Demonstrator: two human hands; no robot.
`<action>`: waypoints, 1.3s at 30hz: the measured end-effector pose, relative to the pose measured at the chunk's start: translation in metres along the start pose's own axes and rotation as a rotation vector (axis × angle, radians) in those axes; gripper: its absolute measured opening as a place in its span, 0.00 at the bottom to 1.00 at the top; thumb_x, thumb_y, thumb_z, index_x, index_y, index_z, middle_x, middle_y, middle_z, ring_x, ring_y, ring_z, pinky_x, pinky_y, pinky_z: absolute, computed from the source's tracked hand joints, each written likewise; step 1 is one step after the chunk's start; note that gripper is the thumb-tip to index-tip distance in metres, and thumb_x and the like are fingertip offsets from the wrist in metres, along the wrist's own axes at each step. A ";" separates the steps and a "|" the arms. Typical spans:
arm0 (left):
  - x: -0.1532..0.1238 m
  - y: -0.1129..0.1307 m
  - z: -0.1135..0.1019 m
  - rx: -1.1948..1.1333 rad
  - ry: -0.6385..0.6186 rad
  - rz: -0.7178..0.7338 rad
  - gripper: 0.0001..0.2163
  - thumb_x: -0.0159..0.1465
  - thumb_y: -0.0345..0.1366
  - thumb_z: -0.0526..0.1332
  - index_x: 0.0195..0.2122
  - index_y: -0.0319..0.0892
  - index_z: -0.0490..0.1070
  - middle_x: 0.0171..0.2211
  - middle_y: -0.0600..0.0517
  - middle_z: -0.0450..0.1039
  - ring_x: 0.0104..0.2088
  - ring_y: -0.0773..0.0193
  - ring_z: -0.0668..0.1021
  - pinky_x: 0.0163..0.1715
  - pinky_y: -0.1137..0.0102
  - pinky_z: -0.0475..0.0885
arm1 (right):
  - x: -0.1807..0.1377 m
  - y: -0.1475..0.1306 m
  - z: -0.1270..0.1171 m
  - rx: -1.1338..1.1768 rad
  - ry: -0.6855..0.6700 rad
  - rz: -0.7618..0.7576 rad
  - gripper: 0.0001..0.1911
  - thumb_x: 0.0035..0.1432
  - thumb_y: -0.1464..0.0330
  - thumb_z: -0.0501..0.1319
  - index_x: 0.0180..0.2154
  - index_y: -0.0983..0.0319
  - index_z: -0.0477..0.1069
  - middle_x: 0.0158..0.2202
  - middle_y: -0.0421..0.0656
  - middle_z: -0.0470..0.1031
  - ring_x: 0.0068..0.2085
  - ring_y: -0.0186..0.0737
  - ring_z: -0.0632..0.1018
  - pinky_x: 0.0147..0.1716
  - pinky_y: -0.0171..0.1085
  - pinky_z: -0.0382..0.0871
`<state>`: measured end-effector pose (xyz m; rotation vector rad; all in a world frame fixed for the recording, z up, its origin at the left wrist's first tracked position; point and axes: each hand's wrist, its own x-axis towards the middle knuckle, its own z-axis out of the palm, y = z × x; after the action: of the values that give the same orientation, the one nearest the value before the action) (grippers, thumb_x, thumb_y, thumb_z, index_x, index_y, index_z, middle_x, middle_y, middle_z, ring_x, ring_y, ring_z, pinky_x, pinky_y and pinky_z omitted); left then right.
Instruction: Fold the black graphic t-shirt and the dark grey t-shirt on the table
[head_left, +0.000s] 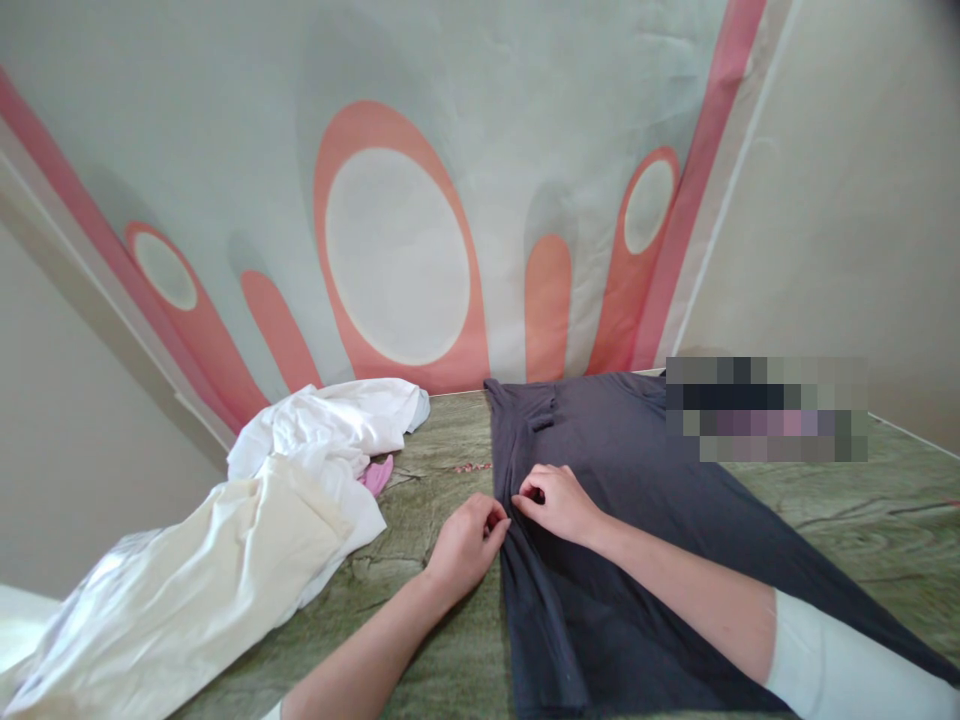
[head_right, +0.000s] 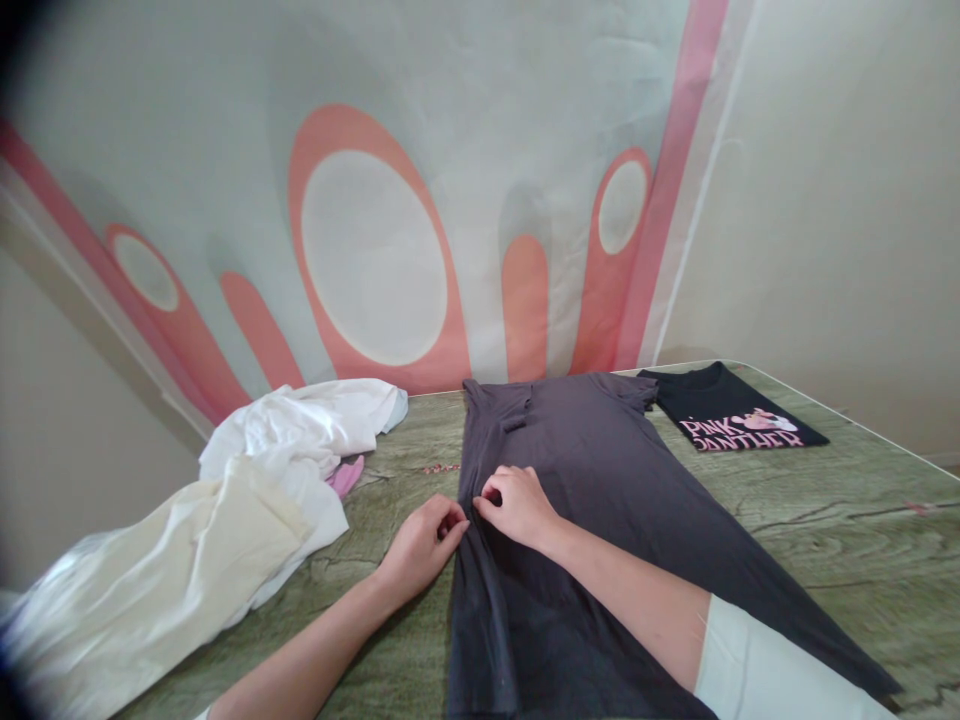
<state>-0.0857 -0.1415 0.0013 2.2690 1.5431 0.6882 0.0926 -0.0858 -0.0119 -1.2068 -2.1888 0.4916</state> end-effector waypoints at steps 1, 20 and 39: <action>0.000 0.000 0.000 -0.002 -0.001 0.003 0.05 0.60 0.33 0.53 0.32 0.42 0.67 0.30 0.52 0.67 0.30 0.66 0.70 0.31 0.73 0.64 | 0.000 0.000 0.001 -0.005 0.001 0.006 0.07 0.51 0.65 0.61 0.24 0.60 0.71 0.27 0.40 0.72 0.32 0.37 0.71 0.35 0.38 0.54; -0.004 0.007 -0.006 -0.024 0.017 0.048 0.10 0.61 0.34 0.53 0.44 0.44 0.65 0.36 0.51 0.65 0.34 0.65 0.71 0.36 0.71 0.66 | -0.005 -0.002 -0.012 -0.129 -0.090 0.060 0.04 0.47 0.70 0.59 0.22 0.62 0.67 0.26 0.38 0.71 0.31 0.34 0.70 0.34 0.35 0.53; -0.003 0.005 -0.010 0.129 -0.048 0.168 0.15 0.66 0.39 0.47 0.52 0.48 0.63 0.56 0.51 0.60 0.56 0.58 0.60 0.54 0.58 0.57 | 0.066 0.029 -0.033 -0.788 -0.274 -0.457 0.10 0.57 0.74 0.53 0.29 0.64 0.72 0.32 0.47 0.71 0.36 0.39 0.71 0.36 0.39 0.56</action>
<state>-0.0880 -0.1459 0.0117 2.5136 1.4240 0.5876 0.1048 -0.0129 0.0180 -0.9568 -2.9109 -0.4727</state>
